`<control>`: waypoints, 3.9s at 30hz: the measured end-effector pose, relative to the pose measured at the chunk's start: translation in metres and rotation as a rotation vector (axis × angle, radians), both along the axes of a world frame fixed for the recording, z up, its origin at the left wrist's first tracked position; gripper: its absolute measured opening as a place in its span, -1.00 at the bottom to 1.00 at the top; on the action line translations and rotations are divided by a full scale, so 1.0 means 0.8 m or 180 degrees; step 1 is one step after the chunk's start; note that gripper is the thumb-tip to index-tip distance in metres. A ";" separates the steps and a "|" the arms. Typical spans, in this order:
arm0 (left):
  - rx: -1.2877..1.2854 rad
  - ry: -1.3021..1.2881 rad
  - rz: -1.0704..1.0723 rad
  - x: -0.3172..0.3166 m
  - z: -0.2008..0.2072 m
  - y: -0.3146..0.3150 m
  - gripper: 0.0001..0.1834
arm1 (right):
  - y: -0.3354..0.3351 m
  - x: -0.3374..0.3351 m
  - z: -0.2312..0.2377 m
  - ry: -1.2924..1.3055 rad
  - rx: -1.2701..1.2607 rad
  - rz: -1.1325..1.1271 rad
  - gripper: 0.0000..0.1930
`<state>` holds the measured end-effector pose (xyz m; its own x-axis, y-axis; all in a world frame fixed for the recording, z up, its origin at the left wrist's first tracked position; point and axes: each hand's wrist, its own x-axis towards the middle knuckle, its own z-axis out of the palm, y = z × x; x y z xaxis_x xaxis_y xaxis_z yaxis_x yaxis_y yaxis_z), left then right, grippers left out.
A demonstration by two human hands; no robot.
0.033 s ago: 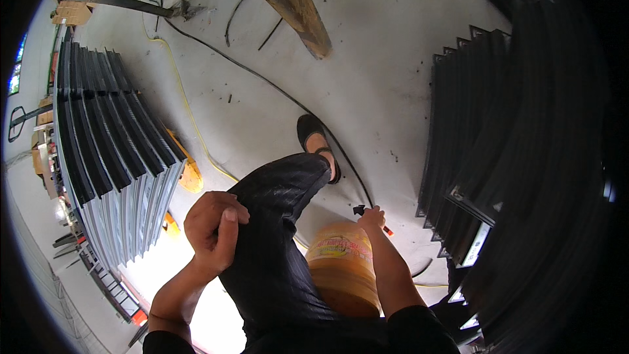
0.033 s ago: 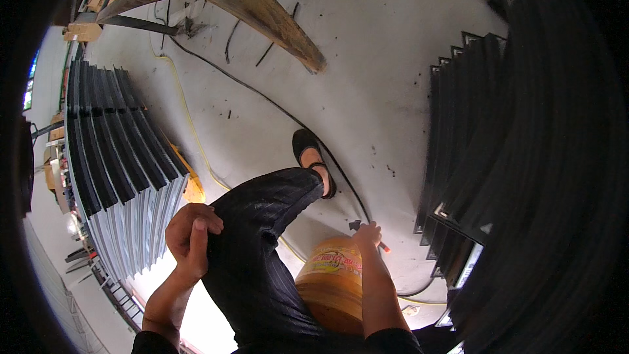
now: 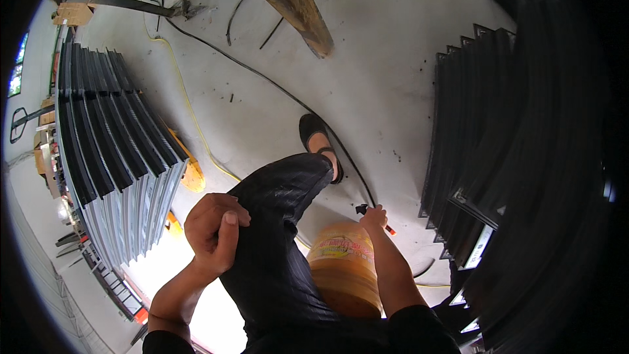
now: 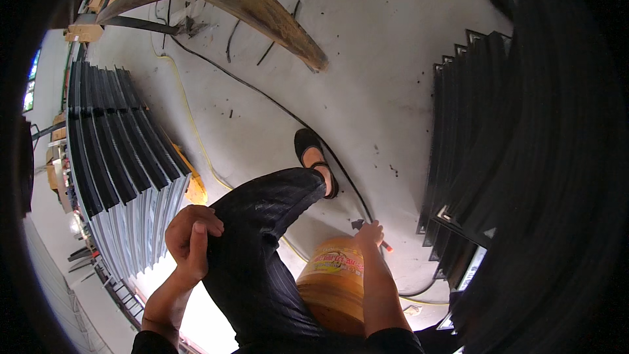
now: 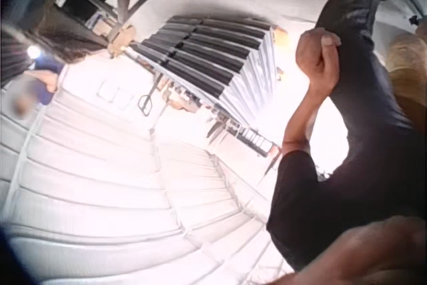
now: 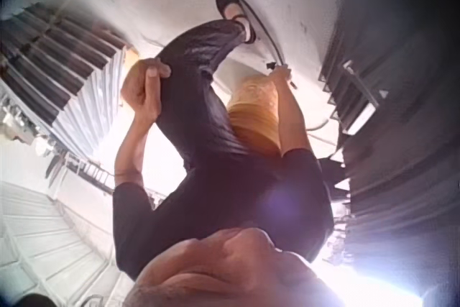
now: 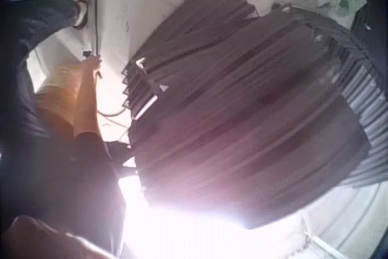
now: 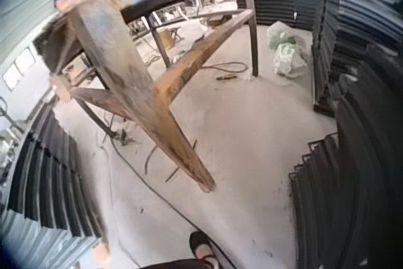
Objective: The person installs a rubber gasket into the frame of a window and trims the end with cutters.
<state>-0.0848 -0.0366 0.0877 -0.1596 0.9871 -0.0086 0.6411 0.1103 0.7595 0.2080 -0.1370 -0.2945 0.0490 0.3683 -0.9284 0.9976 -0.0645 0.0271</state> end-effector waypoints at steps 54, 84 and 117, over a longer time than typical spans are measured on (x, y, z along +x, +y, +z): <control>-0.0567 -0.7310 -0.0420 0.259 0.140 -0.156 -0.59 | -0.097 0.095 0.621 0.4827 0.2067 -0.3450 -0.66; -0.1168 -0.5509 -0.1354 0.249 0.169 -0.159 -0.66 | -0.123 0.163 0.638 0.3222 0.2867 -0.0999 -0.61; -0.0950 -0.4035 -0.1269 0.379 0.178 -0.109 -0.84 | 0.022 0.252 0.838 0.1073 0.5113 0.0151 -0.75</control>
<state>0.2185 -0.1235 0.2304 0.4105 0.8987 -0.1543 -0.4461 0.3455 0.8256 0.4097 -0.1197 0.3759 -0.1029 0.9024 0.4185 0.9460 0.2189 -0.2392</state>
